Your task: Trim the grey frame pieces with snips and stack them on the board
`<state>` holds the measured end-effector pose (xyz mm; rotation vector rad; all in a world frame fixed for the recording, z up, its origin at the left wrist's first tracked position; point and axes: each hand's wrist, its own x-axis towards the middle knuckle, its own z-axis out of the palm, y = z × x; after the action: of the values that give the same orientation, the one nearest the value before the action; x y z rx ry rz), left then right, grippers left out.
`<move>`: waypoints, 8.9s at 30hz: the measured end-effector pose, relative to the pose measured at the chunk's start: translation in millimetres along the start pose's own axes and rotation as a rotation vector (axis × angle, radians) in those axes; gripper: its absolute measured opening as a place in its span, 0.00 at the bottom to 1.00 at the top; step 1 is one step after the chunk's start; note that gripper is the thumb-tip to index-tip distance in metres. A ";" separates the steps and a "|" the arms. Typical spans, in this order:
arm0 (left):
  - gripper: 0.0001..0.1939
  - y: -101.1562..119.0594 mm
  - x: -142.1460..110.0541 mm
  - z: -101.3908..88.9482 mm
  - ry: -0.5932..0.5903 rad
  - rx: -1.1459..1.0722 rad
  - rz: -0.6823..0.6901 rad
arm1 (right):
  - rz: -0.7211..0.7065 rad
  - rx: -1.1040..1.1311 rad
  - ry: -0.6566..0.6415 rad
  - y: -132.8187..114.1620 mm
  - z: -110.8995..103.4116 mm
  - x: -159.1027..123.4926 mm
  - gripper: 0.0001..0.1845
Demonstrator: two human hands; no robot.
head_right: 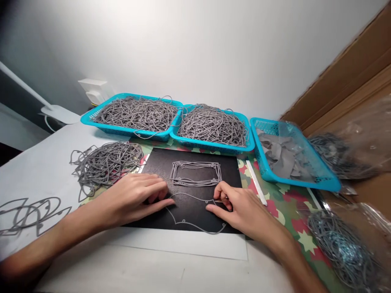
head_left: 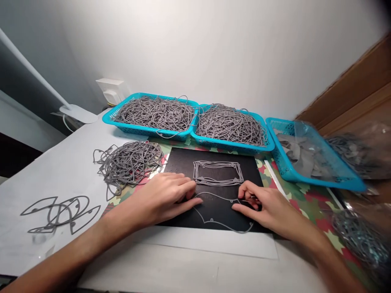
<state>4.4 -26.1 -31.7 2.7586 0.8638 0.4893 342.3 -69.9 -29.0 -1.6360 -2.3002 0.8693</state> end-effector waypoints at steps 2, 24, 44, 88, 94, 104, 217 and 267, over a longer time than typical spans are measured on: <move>0.21 -3.9 -3.9 -3.2 -0.057 -0.094 -0.062 | -0.014 0.022 0.008 -1.1 3.8 2.2 0.10; 0.08 14.7 0.4 8.3 -0.247 -0.410 0.107 | -0.038 -0.035 -0.009 11.0 -2.9 0.4 0.09; 0.13 -16.1 -6.7 -5.4 -0.165 -0.432 -0.216 | -0.332 -0.070 0.570 18.4 -1.5 3.9 0.14; 0.11 -7.2 -9.0 23.2 -0.100 -0.360 -0.252 | -0.052 0.073 0.108 5.9 -6.0 -0.3 0.10; 0.12 -7.5 -10.8 22.9 -0.104 -0.376 -0.227 | -0.129 0.202 0.207 3.3 -3.1 -1.1 0.08; 0.15 5.2 -7.6 5.3 -0.244 -0.688 -0.378 | -0.219 0.432 0.252 -16.5 -12.8 -6.7 0.10; 0.05 -16.6 18.4 -123.7 1.047 -0.141 -0.301 | -0.202 -0.030 0.779 56.3 44.3 59.1 0.19; 0.18 2.5 11.8 -0.5 -0.334 -0.623 -0.015 | -0.257 0.046 -0.217 -20.7 4.7 8.1 0.08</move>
<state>14.5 -21.2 -27.6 2.1698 0.5331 0.2271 320.5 -68.7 -22.7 -1.2438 -2.5383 1.0726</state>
